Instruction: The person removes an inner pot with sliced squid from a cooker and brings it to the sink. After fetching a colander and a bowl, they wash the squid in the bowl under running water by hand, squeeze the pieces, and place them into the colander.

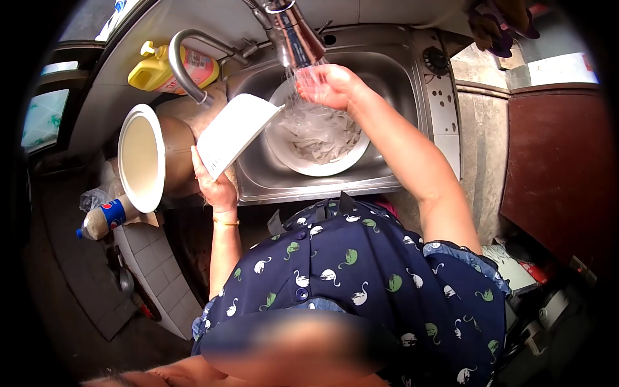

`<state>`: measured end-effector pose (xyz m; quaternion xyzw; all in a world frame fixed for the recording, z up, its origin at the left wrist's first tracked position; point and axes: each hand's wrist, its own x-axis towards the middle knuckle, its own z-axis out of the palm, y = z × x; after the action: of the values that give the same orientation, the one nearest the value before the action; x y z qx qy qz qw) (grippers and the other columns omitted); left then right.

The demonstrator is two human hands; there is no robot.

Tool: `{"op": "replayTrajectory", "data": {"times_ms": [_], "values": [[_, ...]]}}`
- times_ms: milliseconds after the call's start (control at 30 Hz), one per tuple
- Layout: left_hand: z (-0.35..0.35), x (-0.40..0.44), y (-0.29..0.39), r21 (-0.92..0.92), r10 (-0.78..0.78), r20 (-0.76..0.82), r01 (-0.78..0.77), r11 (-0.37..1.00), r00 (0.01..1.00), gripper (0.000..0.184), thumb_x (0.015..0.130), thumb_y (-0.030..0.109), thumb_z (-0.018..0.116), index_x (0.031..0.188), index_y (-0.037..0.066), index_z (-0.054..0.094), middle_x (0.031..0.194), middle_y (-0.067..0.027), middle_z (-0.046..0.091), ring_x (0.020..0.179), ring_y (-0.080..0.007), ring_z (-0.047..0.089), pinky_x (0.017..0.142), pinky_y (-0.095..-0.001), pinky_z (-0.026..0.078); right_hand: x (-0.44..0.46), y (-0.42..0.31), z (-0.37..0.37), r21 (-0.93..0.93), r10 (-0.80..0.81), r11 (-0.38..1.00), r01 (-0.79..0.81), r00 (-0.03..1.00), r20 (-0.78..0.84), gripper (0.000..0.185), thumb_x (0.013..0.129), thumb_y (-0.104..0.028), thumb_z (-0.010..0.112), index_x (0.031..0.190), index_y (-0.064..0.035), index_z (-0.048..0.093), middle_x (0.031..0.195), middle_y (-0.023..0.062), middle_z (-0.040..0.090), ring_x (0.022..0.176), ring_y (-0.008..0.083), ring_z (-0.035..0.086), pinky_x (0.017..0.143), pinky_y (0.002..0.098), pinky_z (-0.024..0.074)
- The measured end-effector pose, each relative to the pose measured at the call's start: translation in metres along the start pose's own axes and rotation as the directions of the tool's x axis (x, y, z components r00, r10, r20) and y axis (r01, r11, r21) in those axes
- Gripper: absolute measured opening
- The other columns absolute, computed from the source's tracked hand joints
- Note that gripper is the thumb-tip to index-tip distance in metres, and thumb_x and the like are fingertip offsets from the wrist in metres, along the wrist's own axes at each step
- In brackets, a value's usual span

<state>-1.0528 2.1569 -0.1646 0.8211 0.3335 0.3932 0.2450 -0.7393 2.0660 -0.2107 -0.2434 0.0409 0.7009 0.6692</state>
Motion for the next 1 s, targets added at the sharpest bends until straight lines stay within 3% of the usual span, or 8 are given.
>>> {"op": "replayTrajectory", "data": {"times_ms": [133,233,300,400,600,867,967,1000], "values": [[-0.005,0.001,-0.001,-0.050,-0.042,0.008,0.042,0.998,0.999,0.043,0.095,0.009,0.042,0.135,-0.005,0.033,0.128,-0.0180,0.049,0.115,-0.0243,0.050,0.098,-0.0328,0.038,-0.005,0.004,0.010,-0.023,-0.040,0.999,0.042,0.995,0.095,0.032,0.088,-0.013,0.045,0.112,0.0065,0.050,0.094,0.0176,0.059,0.080,0.0263,0.059,0.071,0.0351,0.0504],[-0.008,0.004,-0.003,-0.066,-0.042,0.012,0.043,0.997,0.999,0.044,0.095,0.009,0.041,0.135,-0.005,0.032,0.127,-0.0181,0.050,0.114,-0.0247,0.050,0.098,-0.0330,0.038,-0.008,0.003,0.013,-0.029,-0.064,0.997,0.069,0.988,0.142,0.038,0.093,-0.020,0.034,0.117,0.0054,0.049,0.097,0.0170,0.061,0.079,0.0241,0.058,0.070,0.0323,0.0483],[-0.008,0.004,-0.008,-0.091,-0.034,0.016,0.035,0.995,0.999,0.044,0.095,0.009,0.041,0.136,-0.005,0.031,0.126,-0.0180,0.051,0.114,-0.0249,0.050,0.098,-0.0333,0.038,-0.012,0.004,0.017,-0.072,-0.101,0.992,0.106,0.992,0.070,0.039,0.091,-0.021,0.038,0.119,0.0050,0.048,0.098,0.0169,0.060,0.079,0.0235,0.058,0.070,0.0319,0.0481],[-0.012,0.007,-0.005,0.046,0.072,0.014,-0.073,0.996,0.997,0.051,0.092,0.007,0.049,0.136,-0.006,0.028,0.116,-0.0188,0.058,0.103,-0.0257,0.058,0.091,-0.0335,0.044,-0.020,0.007,0.023,-0.107,-0.140,0.984,0.140,0.990,0.007,0.042,0.088,-0.021,0.042,0.120,0.0052,0.048,0.099,0.0168,0.059,0.080,0.0222,0.057,0.071,0.0299,0.0477],[-0.010,0.004,-0.023,-0.182,0.065,0.054,-0.054,0.982,0.996,0.053,0.091,0.008,0.051,0.137,-0.004,0.027,0.119,-0.0188,0.056,0.107,-0.0256,0.056,0.094,-0.0335,0.043,-0.029,0.003,0.024,-0.016,-0.156,0.987,0.160,0.975,0.157,0.042,0.087,-0.015,0.039,0.123,0.0057,0.044,0.102,0.0167,0.058,0.083,0.0225,0.057,0.074,0.0307,0.0484],[-0.014,0.002,-0.013,-0.034,0.062,0.010,-0.062,0.997,0.998,0.050,0.093,0.013,0.048,0.135,-0.006,0.030,0.121,-0.0188,0.054,0.107,-0.0246,0.056,0.094,-0.0329,0.043,-0.027,-0.006,0.058,0.009,-0.199,0.978,0.207,0.928,0.314,0.048,0.092,-0.028,0.046,0.124,0.0072,0.041,0.105,0.0195,0.056,0.089,0.0259,0.058,0.077,0.0328,0.0497],[-0.016,-0.003,-0.016,-0.043,0.001,-0.006,-0.002,0.999,1.000,0.046,0.094,0.011,0.046,0.136,-0.004,0.032,0.125,-0.0170,0.051,0.113,-0.0233,0.051,0.097,-0.0326,0.039,-0.017,-0.001,0.042,-0.063,-0.185,0.975,0.213,0.934,0.306,0.045,0.091,-0.026,0.049,0.122,0.0065,0.044,0.101,0.0173,0.057,0.086,0.0253,0.059,0.076,0.0334,0.0504],[-0.017,-0.005,-0.017,-0.055,-0.024,-0.007,0.023,0.998,1.000,0.045,0.094,0.009,0.045,0.136,-0.003,0.032,0.127,-0.0160,0.050,0.116,-0.0227,0.049,0.099,-0.0325,0.037,-0.016,0.003,0.036,-0.197,-0.210,0.946,0.259,0.949,0.237,0.043,0.091,-0.025,0.049,0.121,0.0056,0.045,0.100,0.0165,0.057,0.085,0.0244,0.059,0.075,0.0331,0.0504]]}}
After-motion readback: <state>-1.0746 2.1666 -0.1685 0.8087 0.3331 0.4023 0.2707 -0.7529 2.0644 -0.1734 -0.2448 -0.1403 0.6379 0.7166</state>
